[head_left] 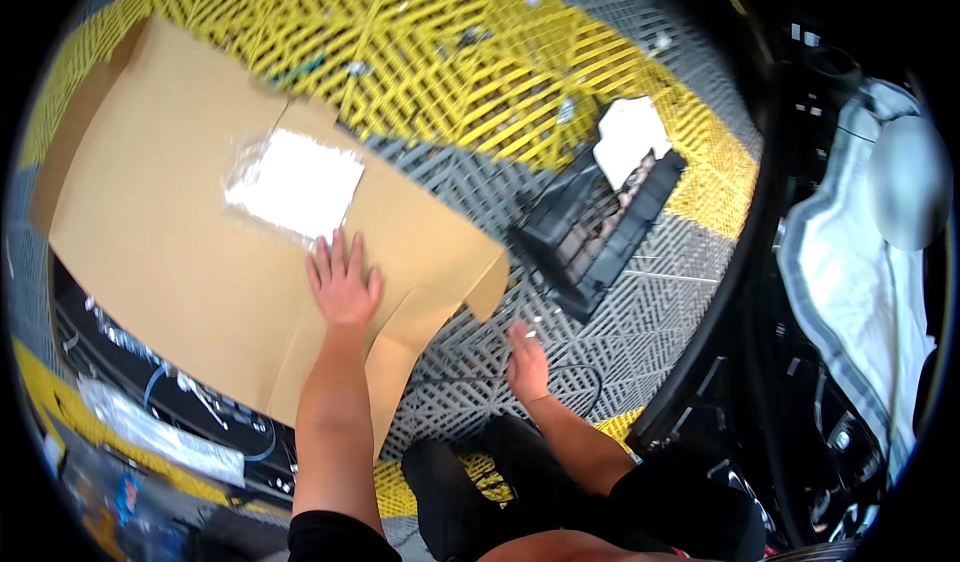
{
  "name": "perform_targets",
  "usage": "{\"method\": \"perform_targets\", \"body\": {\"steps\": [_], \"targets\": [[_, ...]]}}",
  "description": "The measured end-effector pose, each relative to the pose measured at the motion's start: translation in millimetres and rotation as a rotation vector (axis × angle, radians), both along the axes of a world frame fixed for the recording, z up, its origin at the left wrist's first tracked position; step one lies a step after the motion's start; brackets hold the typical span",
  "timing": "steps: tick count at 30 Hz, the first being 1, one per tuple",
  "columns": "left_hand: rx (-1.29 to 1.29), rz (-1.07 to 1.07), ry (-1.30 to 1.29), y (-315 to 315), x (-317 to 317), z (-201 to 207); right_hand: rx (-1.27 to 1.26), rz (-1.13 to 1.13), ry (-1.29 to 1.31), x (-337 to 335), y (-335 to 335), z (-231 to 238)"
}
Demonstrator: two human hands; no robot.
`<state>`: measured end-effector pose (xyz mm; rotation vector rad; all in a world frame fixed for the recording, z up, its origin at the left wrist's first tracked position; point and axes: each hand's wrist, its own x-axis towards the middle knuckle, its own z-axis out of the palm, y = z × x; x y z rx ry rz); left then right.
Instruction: The person assembles a car air vent component by hand, attaching white plastic pieces and a wiring harness to a black housing. They work while sitting on a floor mat, connecting wires to small terminals and pressing plastic clips into place.
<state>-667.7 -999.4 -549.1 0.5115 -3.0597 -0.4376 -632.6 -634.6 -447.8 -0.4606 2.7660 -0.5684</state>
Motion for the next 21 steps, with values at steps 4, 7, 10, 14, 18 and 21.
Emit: {"method": "perform_targets", "body": {"steps": [4,7,10,14,18,21], "targets": [[0.006,-0.018,-0.013,-1,-7,13,-0.195,-0.206,-0.219,-65,-44,93],[-0.025,-0.034,-0.011,-1,-13,23,-0.079,-0.165,0.087,-117,-42,203],[-0.015,-0.034,-0.057,-2,-16,28,0.220,-0.121,0.289,-140,-17,318],[-0.001,-0.036,-0.087,-2,-16,24,0.419,-0.121,0.402,-147,11,387],[-0.038,-0.047,-0.075,0,-13,22,0.564,-0.061,0.489,-148,28,374],[-0.032,-0.034,-0.163,4,-17,28,0.458,-0.178,0.407,-142,42,370]]}}
